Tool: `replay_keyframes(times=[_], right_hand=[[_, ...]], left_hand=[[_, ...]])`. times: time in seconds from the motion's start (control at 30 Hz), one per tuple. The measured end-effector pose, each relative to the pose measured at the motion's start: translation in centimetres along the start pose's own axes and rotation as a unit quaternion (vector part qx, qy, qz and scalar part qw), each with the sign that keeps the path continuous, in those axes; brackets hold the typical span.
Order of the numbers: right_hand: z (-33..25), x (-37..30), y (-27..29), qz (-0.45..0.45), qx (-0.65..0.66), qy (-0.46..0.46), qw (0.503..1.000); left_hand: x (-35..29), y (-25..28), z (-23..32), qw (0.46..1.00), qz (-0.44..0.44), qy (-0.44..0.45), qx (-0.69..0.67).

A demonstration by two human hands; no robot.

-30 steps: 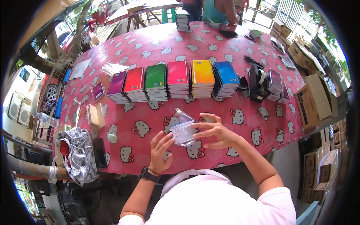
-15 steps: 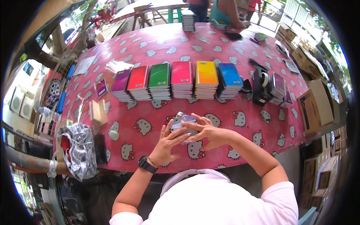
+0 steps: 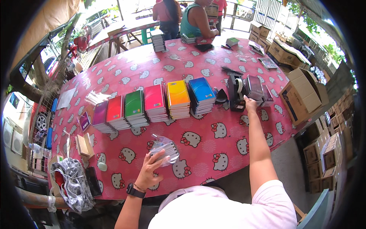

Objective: The person repeatedly picks up small spiral-bound notebooks from stacks on a pink Hello Kitty table, places them into clear plastic sleeves, and sets the packaged items aside. The person handles notebooks of multiple colors one at a time and continues the same packaging loop throughout the clip.

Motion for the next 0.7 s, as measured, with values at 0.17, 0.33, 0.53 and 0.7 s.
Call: replay_keyframes(times=[0.17, 0.33, 0.53, 0.7], right_hand=[[-3.8, -3.8, -0.1, 0.110, 0.030, 0.156, 0.981], [1.9, -5.5, -0.8, -0.043, 0.284, -0.018, 0.958], [-0.3, -11.1, -5.1, -0.448, 0.233, -0.281, 0.816], [-18.3, -29.6, 0.1, -0.672, 0.138, 0.068, 0.724]], left_hand=[[-0.9, 0.4, -0.2, 1.000, 0.009, 0.018, 0.024], [-1.0, 0.4, 0.0, 0.999, 0.016, 0.016, 0.028], [-0.2, 0.4, 0.4, 0.999, 0.001, -0.017, 0.039], [-1.0, 0.8, 0.0, 0.996, -0.023, -0.018, 0.082]])
Point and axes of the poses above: each hand's wrist, its own x-axis towards the middle knuckle, its own y-axis out of the back of the hand, z = x × y, the point moved 3 cm from there along x, towards the middle knuckle, and after that the axes turned 11 degrees about z, right-handed, at the moved point
